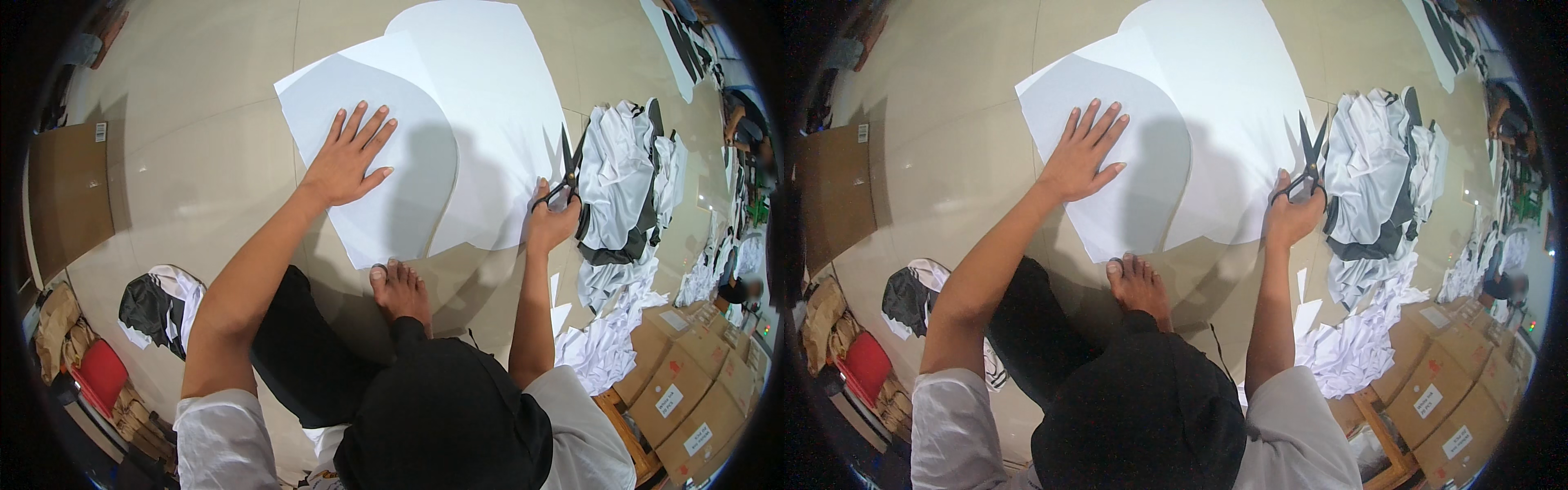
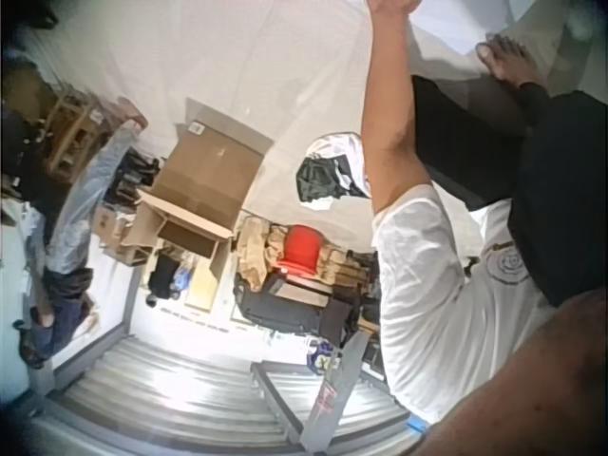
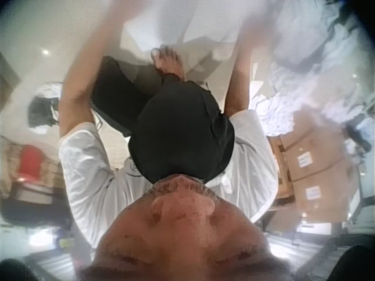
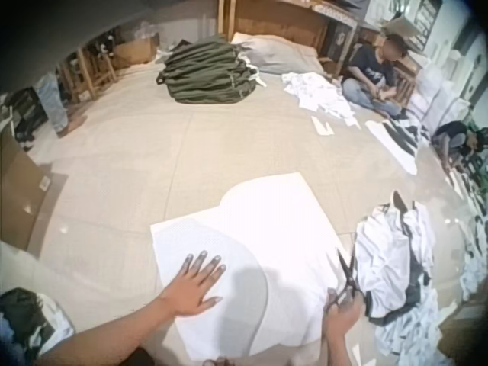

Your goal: The person sits on the floor and uses scissors to cut a large white sheet of paper into a curved shape. They repeatedly adjust the paper and trim along a curved line, producing a shaped piece and offcuts.

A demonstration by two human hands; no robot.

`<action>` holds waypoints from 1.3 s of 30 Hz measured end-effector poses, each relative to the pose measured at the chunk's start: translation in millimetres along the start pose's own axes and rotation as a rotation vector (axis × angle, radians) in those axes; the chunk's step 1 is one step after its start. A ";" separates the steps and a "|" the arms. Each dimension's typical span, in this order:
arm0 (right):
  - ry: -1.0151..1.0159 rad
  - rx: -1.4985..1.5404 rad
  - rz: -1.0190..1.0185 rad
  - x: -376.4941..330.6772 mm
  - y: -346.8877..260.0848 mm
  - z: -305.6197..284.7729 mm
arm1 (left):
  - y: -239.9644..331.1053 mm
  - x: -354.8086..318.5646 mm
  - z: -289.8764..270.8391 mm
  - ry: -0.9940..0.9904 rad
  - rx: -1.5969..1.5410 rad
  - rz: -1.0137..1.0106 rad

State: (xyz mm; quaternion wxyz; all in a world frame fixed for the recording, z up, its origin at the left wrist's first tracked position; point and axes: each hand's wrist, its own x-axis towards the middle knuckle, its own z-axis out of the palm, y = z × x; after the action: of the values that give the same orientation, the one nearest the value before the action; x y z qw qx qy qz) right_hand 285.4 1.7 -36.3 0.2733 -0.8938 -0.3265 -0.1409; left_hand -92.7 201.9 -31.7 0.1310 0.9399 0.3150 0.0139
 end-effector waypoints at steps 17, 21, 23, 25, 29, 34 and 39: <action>-1.132 0.681 0.595 -75.8 -71.6 -71.7 | 37.5 -9.2 27.4 0.245 -0.036 -0.546; -1.120 0.657 0.604 -82.1 -81.9 -72.5 | 29.0 -10.1 27.0 0.249 -0.007 -0.582; -1.153 0.647 0.573 -79.8 -80.8 -72.8 | 25.4 -9.2 26.4 0.253 -0.014 -0.597; -1.200 0.640 0.561 -77.1 -76.6 -73.4 | 19.9 -7.5 25.4 0.255 -0.020 -0.617; -1.278 0.679 0.624 -72.3 -70.9 -75.4 | 11.4 -4.6 26.2 0.258 -0.021 -0.642; -1.308 0.699 0.682 -66.9 -70.6 -81.5 | 12.6 -4.6 26.6 0.233 0.002 -0.649; -1.327 0.697 0.715 -69.7 -65.7 -82.1 | 13.5 -3.4 24.9 0.217 0.010 -0.656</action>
State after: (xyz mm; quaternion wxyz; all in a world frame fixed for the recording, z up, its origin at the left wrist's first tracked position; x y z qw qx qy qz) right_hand 183.9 -39.4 26.4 0.3136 -0.7052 -0.1411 0.6201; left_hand -84.8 183.6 -52.1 0.0896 0.7822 0.6126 0.0694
